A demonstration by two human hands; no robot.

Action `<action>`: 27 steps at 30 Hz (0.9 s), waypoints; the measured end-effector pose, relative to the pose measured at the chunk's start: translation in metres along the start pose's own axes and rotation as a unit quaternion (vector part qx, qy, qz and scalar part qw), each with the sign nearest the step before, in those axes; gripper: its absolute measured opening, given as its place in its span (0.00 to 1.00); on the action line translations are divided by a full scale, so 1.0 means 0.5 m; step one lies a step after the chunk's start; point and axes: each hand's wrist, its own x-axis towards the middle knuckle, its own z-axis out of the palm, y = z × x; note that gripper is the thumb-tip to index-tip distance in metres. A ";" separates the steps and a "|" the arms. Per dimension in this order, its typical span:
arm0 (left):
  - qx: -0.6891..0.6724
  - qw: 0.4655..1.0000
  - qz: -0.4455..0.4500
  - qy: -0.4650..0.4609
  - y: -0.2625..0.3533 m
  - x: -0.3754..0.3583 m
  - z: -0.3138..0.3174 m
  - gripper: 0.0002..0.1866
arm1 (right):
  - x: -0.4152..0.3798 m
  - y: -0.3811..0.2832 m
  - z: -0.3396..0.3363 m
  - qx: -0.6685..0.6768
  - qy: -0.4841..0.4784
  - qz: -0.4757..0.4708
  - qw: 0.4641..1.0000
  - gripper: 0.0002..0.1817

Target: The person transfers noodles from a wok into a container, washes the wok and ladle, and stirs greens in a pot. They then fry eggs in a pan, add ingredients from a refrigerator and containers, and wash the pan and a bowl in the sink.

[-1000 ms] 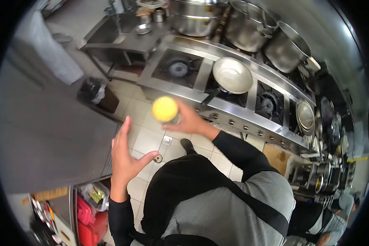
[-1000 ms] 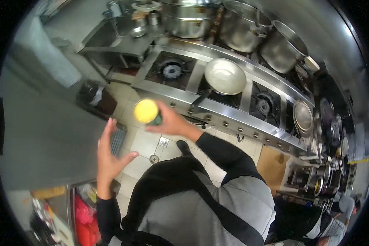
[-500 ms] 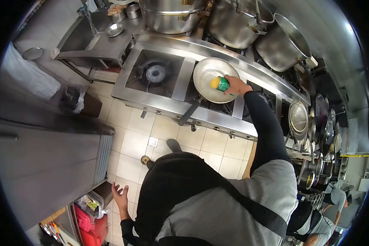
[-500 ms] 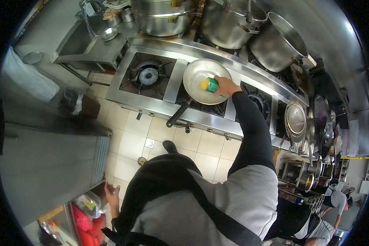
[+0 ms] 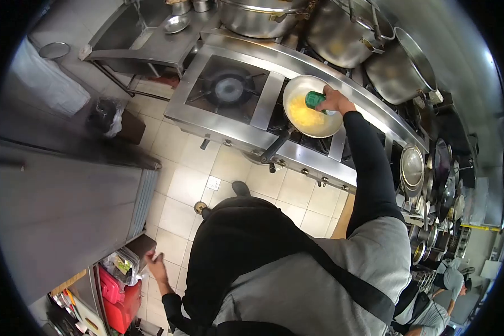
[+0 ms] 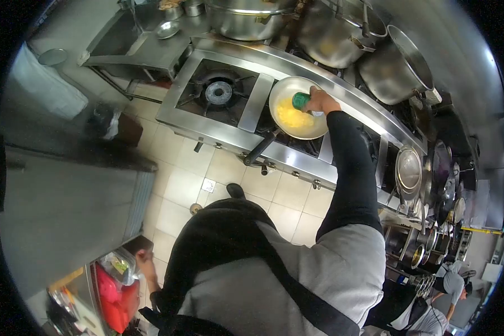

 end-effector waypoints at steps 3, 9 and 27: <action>-0.113 0.991 0.071 0.001 0.146 0.062 -0.059 0.08 | -0.019 0.006 0.028 0.058 0.104 -0.008 0.993 0.50; -0.070 0.937 0.275 0.203 0.639 0.206 -0.162 0.20 | -0.046 0.004 0.078 0.227 0.261 -0.031 0.938 0.43; 0.206 0.759 0.343 0.514 1.217 0.497 -0.333 0.26 | -0.137 -0.055 0.062 0.207 0.461 0.035 0.863 0.31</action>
